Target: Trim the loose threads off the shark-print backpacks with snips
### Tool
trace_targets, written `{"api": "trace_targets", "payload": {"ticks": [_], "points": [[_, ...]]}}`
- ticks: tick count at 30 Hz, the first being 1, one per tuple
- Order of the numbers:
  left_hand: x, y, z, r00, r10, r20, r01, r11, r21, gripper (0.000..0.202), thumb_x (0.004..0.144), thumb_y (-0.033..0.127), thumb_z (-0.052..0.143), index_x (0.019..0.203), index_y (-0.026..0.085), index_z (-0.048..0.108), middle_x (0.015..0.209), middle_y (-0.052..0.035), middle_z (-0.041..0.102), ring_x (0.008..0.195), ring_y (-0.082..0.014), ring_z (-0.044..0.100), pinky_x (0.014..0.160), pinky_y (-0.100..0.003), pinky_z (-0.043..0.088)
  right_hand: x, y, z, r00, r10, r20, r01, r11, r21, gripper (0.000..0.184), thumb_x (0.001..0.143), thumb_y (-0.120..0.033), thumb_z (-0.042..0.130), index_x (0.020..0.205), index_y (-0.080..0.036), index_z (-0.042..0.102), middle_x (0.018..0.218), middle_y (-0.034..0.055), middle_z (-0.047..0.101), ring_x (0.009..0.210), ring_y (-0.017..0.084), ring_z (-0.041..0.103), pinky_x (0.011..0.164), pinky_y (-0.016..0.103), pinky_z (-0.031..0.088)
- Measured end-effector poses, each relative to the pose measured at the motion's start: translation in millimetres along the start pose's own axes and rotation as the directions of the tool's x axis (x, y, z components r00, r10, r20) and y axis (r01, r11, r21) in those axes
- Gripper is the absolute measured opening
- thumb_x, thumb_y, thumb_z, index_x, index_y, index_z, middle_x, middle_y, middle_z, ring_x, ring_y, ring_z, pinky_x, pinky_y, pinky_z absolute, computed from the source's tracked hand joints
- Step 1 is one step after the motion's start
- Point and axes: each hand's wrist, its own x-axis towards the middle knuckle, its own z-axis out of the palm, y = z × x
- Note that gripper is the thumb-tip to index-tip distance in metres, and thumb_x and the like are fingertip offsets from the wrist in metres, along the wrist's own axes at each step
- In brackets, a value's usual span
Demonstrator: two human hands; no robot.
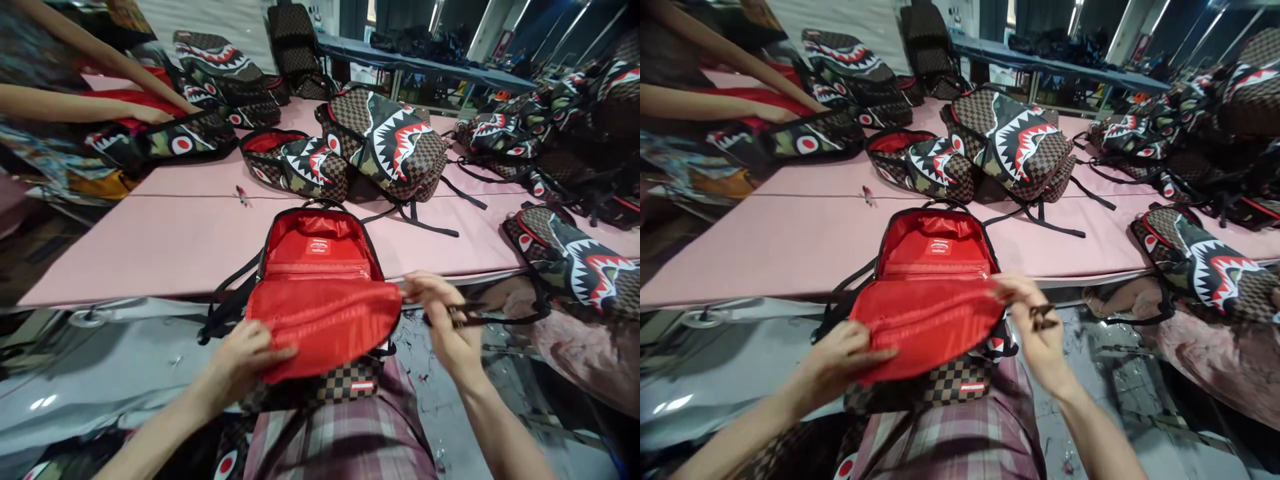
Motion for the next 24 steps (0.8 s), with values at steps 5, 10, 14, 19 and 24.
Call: {"api": "trace_targets", "payload": {"ticks": [5,10,14,19,24], "points": [[-62,18,29.1,0.994,-0.106,0.027,0.103,0.991,0.088,0.036,0.089,0.018,0.038,0.112,0.034,0.061,0.069,-0.0018,0.056,0.079,-0.0185,0.048,0.08,-0.035,0.035,-12,62,9,0.945,0.303,0.121,-0.276,0.94,-0.2,0.019,0.076,-0.033,0.061,0.069,-0.016,0.065,0.059,-0.0006,0.056,0.055,0.012,0.05,0.054,0.023,0.04],[-58,9,36.6,0.985,-0.111,0.133,0.1,0.991,0.086,0.037,0.091,0.022,0.036,0.122,0.03,0.055,0.075,-0.0029,0.061,0.079,-0.0188,0.046,0.08,-0.036,0.032,-27,86,28,0.817,0.557,0.15,-0.544,0.831,-0.117,0.032,0.076,-0.041,0.056,0.09,-0.013,0.063,0.053,-0.0031,0.052,0.052,0.012,0.047,0.054,0.023,0.039],[-50,7,41.5,0.977,-0.08,0.197,0.067,0.995,0.076,0.039,0.092,0.018,0.034,0.126,0.026,0.05,0.079,-0.0032,0.062,0.08,-0.018,0.046,0.083,-0.036,0.031,-19,84,37,0.77,0.582,0.261,-0.601,0.799,-0.01,0.029,0.069,-0.044,0.064,0.072,-0.015,0.058,0.058,-0.0028,0.048,0.055,0.01,0.042,0.053,0.022,0.035],[-44,6,26.1,0.954,-0.057,0.294,0.061,0.998,-0.003,0.034,0.09,0.029,0.041,0.12,0.026,0.057,0.083,-0.0039,0.065,0.079,-0.0182,0.052,0.078,-0.032,0.037,-26,90,38,0.715,0.645,0.269,-0.688,0.718,0.107,0.039,0.063,-0.051,0.068,0.062,-0.018,0.047,0.052,-0.0073,0.03,0.049,0.007,0.026,0.047,0.021,0.023],[39,-25,-4.1,0.882,-0.141,0.449,0.301,0.903,-0.307,0.039,0.086,0.051,0.041,0.104,0.026,0.066,0.08,-0.0006,0.068,0.066,-0.0134,0.058,0.06,-0.021,0.042,-38,106,48,0.706,0.657,0.262,-0.693,0.718,0.065,0.044,0.059,-0.054,0.068,0.059,-0.019,0.041,0.054,-0.0075,0.027,0.052,0.007,0.022,0.048,0.022,0.02]]}}
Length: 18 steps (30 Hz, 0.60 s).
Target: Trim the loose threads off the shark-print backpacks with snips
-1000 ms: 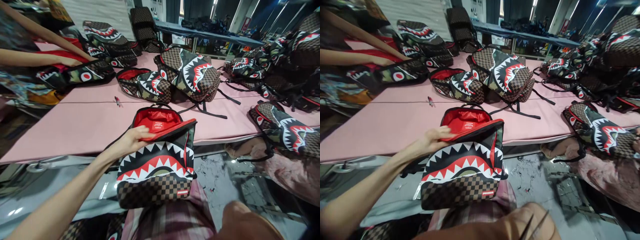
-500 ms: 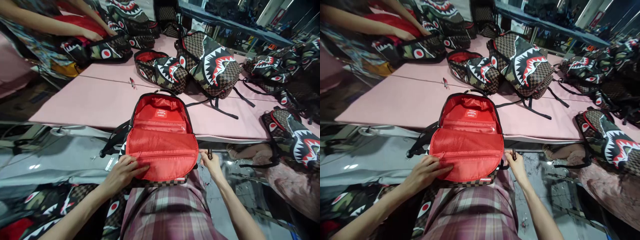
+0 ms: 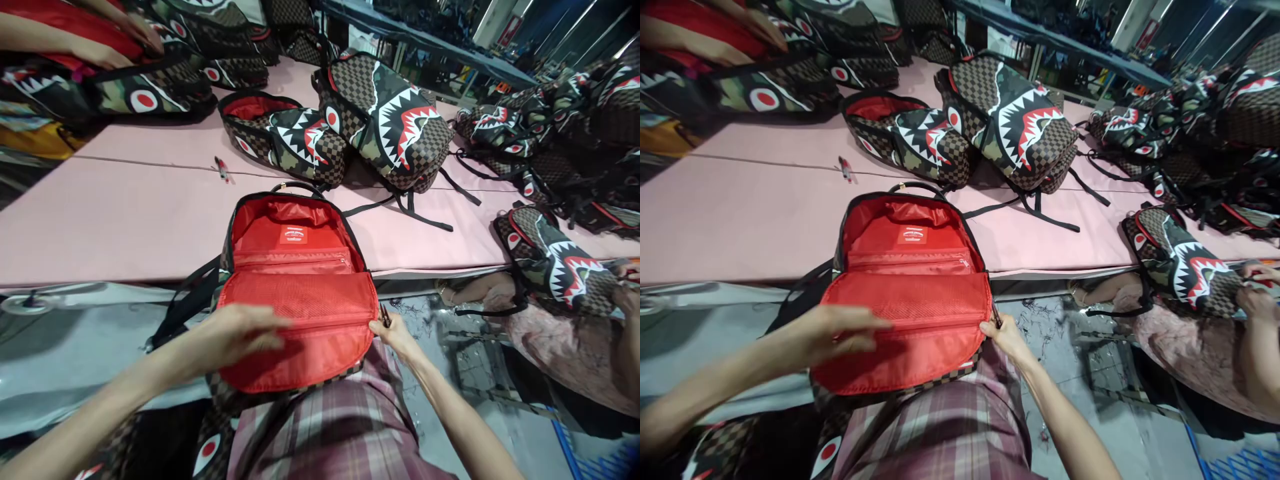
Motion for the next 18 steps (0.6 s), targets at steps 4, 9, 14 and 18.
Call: {"api": "trace_targets", "payload": {"ticks": [4,9,14,18], "points": [[90,-10,-17.8,0.962,-0.22,-0.16,0.24,0.963,0.12,0.05,0.093,0.043,0.025,0.115,0.016,0.06,0.109,-0.0089,0.065,0.098,-0.0192,0.057,0.087,-0.029,0.042,-5,13,5,0.999,-0.028,-0.035,0.025,0.997,-0.076,0.043,0.061,-0.053,0.066,0.056,-0.019,0.042,0.05,-0.0075,0.031,0.05,0.007,0.025,0.048,0.021,0.022],[112,-8,23.8,0.96,-0.28,-0.02,0.275,0.924,0.265,0.037,0.089,0.039,0.04,0.088,0.02,0.072,0.075,-0.0085,0.068,0.077,-0.0235,0.062,0.07,-0.032,0.046,-27,-6,-33,0.997,0.01,0.074,0.022,0.905,-0.425,0.033,0.077,-0.042,0.057,0.056,-0.017,0.057,0.049,-0.0021,0.055,0.048,0.013,0.047,0.049,0.023,0.034],[75,34,42.1,0.981,-0.177,-0.078,0.192,0.939,0.286,0.045,0.092,0.043,0.033,0.083,0.02,0.07,0.078,-0.01,0.068,0.088,-0.0229,0.059,0.072,-0.032,0.046,20,-76,-27,0.908,-0.394,0.139,0.373,0.612,-0.697,0.025,0.087,-0.035,0.049,0.098,-0.021,0.066,0.095,0.0057,0.068,0.086,0.02,0.064,0.075,0.027,0.046],[55,54,43.2,0.976,-0.082,-0.202,0.134,0.957,0.259,0.043,0.093,0.04,0.033,0.079,0.019,0.068,0.077,-0.0086,0.067,0.096,-0.0227,0.058,0.079,-0.034,0.046,71,-113,40,0.885,-0.291,0.365,0.418,0.148,-0.896,0.028,0.091,-0.027,0.041,0.116,-0.023,0.054,0.112,0.0103,0.06,0.087,0.02,0.064,0.073,0.029,0.046]]}}
